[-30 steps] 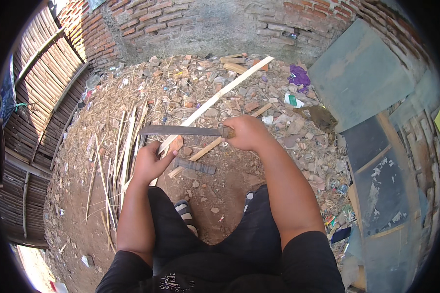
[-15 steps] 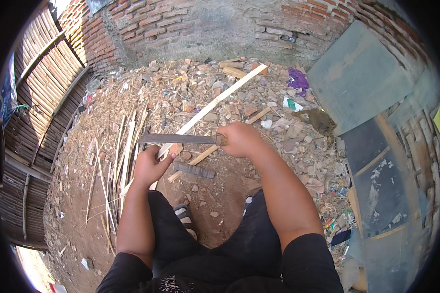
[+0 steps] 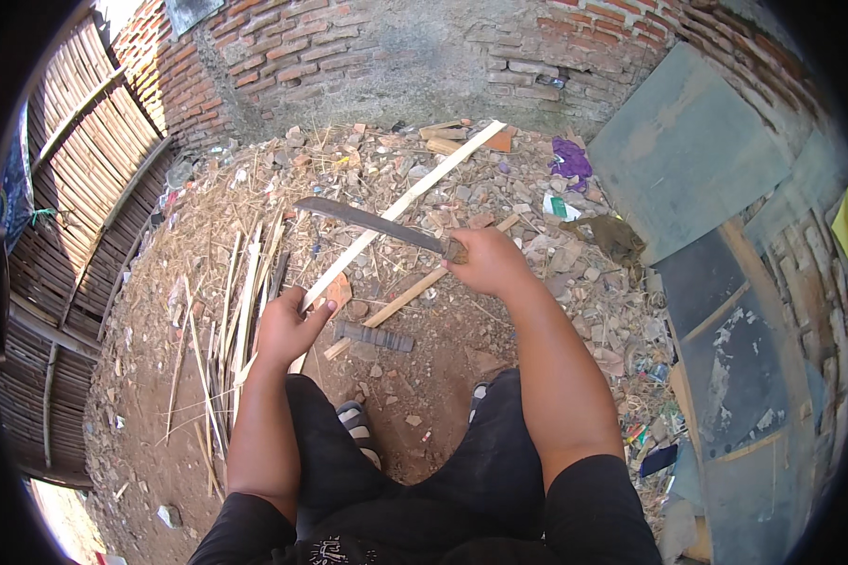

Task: The person holds a strip of bamboo and shaves the edges using a large knife by pulling the knife towards them.

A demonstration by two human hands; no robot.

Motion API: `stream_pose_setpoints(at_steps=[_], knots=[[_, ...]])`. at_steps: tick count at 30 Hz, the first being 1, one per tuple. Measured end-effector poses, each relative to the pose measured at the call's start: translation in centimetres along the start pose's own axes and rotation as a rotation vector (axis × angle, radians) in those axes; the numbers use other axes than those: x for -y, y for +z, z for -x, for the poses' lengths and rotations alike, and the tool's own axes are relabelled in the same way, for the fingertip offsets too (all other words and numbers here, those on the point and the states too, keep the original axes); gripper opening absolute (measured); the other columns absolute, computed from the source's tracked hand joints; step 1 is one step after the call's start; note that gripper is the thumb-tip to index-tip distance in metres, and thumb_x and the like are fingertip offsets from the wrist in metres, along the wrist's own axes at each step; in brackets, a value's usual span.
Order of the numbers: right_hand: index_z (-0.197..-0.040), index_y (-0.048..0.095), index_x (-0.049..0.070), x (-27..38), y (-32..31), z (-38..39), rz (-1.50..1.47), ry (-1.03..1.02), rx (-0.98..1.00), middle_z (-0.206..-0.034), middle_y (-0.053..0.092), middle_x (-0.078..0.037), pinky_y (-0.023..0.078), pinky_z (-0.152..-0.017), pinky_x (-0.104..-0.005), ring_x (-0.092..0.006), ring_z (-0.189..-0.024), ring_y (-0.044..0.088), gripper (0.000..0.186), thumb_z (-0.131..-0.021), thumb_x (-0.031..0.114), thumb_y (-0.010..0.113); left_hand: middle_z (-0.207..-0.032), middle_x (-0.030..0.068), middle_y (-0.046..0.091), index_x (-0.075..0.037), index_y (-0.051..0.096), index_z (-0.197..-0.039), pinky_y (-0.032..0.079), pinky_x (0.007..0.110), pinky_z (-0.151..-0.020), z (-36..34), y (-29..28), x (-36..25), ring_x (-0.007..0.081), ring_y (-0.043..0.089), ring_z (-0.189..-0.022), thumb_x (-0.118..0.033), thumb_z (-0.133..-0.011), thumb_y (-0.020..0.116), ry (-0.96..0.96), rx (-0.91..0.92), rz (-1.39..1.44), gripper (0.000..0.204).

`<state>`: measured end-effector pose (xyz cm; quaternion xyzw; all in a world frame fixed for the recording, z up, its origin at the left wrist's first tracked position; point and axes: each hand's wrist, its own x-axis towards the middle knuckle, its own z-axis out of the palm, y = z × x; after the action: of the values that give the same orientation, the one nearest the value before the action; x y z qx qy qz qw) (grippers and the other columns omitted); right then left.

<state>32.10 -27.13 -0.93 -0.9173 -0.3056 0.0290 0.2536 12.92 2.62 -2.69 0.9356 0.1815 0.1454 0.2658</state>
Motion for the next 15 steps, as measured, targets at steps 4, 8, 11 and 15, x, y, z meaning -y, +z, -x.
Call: stream_pose_setpoints(at_steps=[4,8,11,15], knots=[[-0.109,0.074,0.011,2.8,1.4,0.2,0.100,-0.205,0.149,-0.091,0.073,-0.018,0.055,-0.079,-0.0501,-0.0424,-0.092,0.070,0.037,-0.082,0.033,0.085,-0.061,0.0105,0.060,0.000,0.071,-0.088,0.045,0.039,-0.055,0.0,0.1,0.1,0.0217,0.055,-0.053,-0.045,-0.085,0.085,0.045,0.014,0.027,0.047],[-0.113,0.075,0.014,2.2,1.1,0.0,0.084,-0.182,0.131,-0.098,0.075,-0.018,0.056,-0.084,-0.0513,-0.0405,-0.097,0.072,0.035,-0.084,0.031,0.083,-0.059,0.0099,0.057,0.001,0.070,-0.088,0.043,0.038,-0.053,0.1,0.0,0.8,0.0189,0.052,-0.052,-0.044,-0.085,0.086,0.034,-0.002,0.038,0.049],[-0.125,0.075,0.013,-1.6,0.1,-0.5,-0.071,0.030,-0.075,-0.106,0.077,-0.020,0.057,-0.088,-0.0485,-0.0389,-0.102,0.073,0.045,-0.086,0.033,0.083,-0.059,0.0101,0.056,0.001,0.064,-0.082,0.043,0.038,-0.053,-0.2,-0.2,1.2,0.0185,0.052,-0.053,-0.045,-0.085,0.087,0.049,-0.019,0.068,0.051],[-0.119,0.076,0.008,-2.7,-0.4,-0.3,-0.095,0.132,-0.201,-0.102,0.076,-0.020,0.056,-0.087,-0.0454,-0.0368,-0.097,0.074,0.043,-0.086,0.033,0.085,-0.060,0.0114,0.057,0.001,0.064,-0.081,0.044,0.040,-0.054,-0.1,-0.3,0.5,0.0214,0.054,-0.054,-0.046,-0.084,0.087,0.023,0.003,0.037,0.052]])
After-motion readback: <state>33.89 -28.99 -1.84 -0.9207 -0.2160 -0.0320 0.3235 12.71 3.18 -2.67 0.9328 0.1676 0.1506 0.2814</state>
